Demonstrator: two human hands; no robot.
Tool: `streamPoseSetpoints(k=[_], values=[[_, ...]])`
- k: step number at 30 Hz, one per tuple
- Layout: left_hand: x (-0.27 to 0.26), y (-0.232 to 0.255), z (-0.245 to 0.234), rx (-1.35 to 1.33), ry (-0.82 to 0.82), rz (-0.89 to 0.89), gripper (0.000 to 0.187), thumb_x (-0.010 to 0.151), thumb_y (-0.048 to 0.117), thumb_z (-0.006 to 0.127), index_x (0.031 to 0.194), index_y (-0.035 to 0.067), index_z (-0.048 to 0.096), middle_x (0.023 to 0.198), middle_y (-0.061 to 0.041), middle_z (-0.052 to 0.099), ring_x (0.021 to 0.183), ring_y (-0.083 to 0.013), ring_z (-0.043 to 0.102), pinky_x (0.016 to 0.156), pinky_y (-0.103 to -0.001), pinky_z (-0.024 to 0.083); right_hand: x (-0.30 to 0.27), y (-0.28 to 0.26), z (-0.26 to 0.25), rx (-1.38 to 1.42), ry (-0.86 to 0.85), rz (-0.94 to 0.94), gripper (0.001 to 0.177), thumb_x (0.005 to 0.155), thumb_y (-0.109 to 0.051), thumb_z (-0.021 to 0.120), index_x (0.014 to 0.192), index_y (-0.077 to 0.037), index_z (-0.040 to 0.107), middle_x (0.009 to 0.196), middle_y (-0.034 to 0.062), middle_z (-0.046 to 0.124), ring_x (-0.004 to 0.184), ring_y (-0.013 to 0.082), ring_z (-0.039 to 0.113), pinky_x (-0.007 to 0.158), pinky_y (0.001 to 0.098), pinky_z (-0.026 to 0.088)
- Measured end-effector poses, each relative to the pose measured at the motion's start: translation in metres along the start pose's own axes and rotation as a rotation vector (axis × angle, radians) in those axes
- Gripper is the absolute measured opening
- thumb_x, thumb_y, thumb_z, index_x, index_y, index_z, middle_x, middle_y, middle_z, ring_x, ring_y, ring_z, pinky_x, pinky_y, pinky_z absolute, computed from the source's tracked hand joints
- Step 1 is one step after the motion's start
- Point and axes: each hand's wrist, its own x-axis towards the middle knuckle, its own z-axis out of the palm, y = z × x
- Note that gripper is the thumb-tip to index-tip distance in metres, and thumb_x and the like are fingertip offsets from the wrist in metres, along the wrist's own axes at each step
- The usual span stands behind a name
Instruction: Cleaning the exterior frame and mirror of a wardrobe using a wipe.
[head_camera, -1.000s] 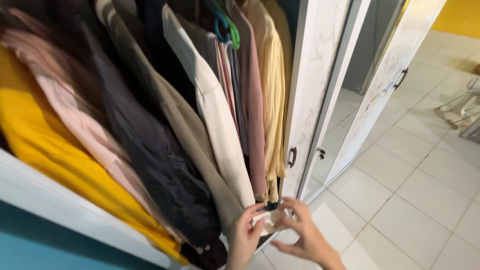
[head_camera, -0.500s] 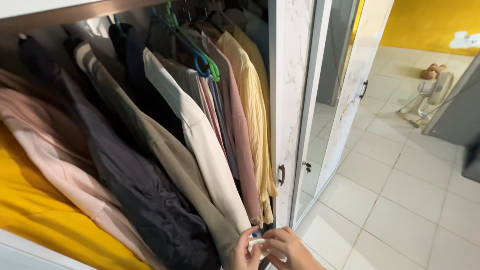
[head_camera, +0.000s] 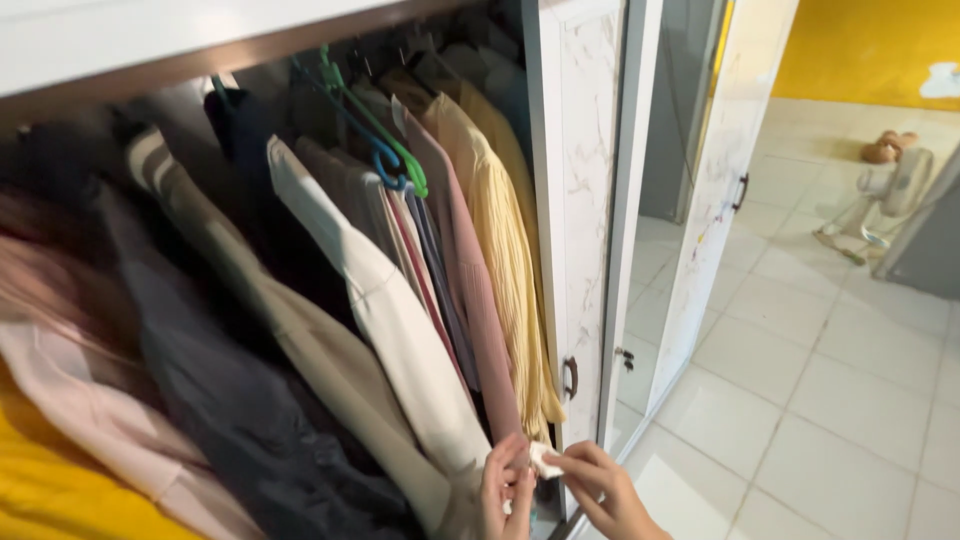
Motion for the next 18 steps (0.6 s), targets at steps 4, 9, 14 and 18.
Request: streamPoseSetpoints(k=[4, 9, 14, 18], values=[[0.050, 0.021, 0.023, 0.054, 0.048, 0.049, 0.047, 0.096, 0.007, 0.063, 0.142, 0.004, 0.052, 0.138, -0.015, 0.065, 0.098, -0.0120, 0.070, 0.077, -0.023, 0.058, 0.052, 0.020, -0.037, -0.018, 0.120, -0.048, 0.042, 0.087, 0.008, 0.065, 0.123, -0.009, 0.075, 0.099, 0.0071, 0.065, 0.080, 0.0172, 0.064, 0.065, 0.0270, 0.052], [0.117, 0.090, 0.064, 0.222, 0.095, 0.228, 0.044, 0.096, 0.009, 0.064, 0.139, 0.004, 0.058, 0.140, -0.014, 0.064, 0.122, -0.0217, 0.063, 0.092, -0.034, 0.053, 0.143, 0.024, -0.095, -0.098, 0.420, -0.261, 0.043, 0.087, 0.010, 0.064, 0.124, -0.010, 0.074, 0.099, 0.0063, 0.063, 0.076, 0.0128, 0.059, 0.063, 0.0236, 0.047], [0.196, 0.152, 0.105, 0.426, 0.122, 0.461, 0.042, 0.101, 0.013, 0.059, 0.141, 0.005, 0.055, 0.143, -0.013, 0.060, 0.130, -0.0254, 0.060, 0.101, -0.035, 0.052, 0.227, 0.023, -0.121, -0.164, 0.555, -0.389, 0.045, 0.088, 0.011, 0.066, 0.125, -0.012, 0.074, 0.099, 0.0072, 0.062, 0.074, 0.0133, 0.057, 0.062, 0.0242, 0.047], [0.257, 0.128, 0.130, 0.533, 0.216, 0.812, 0.046, 0.103, 0.005, 0.055, 0.148, 0.000, 0.048, 0.142, -0.021, 0.057, 0.132, -0.0343, 0.056, 0.107, -0.042, 0.046, 0.280, 0.045, -0.115, -0.296, 0.592, -0.620, 0.047, 0.089, 0.014, 0.064, 0.131, -0.008, 0.070, 0.107, 0.0111, 0.062, 0.088, 0.0204, 0.063, 0.070, 0.0280, 0.052]])
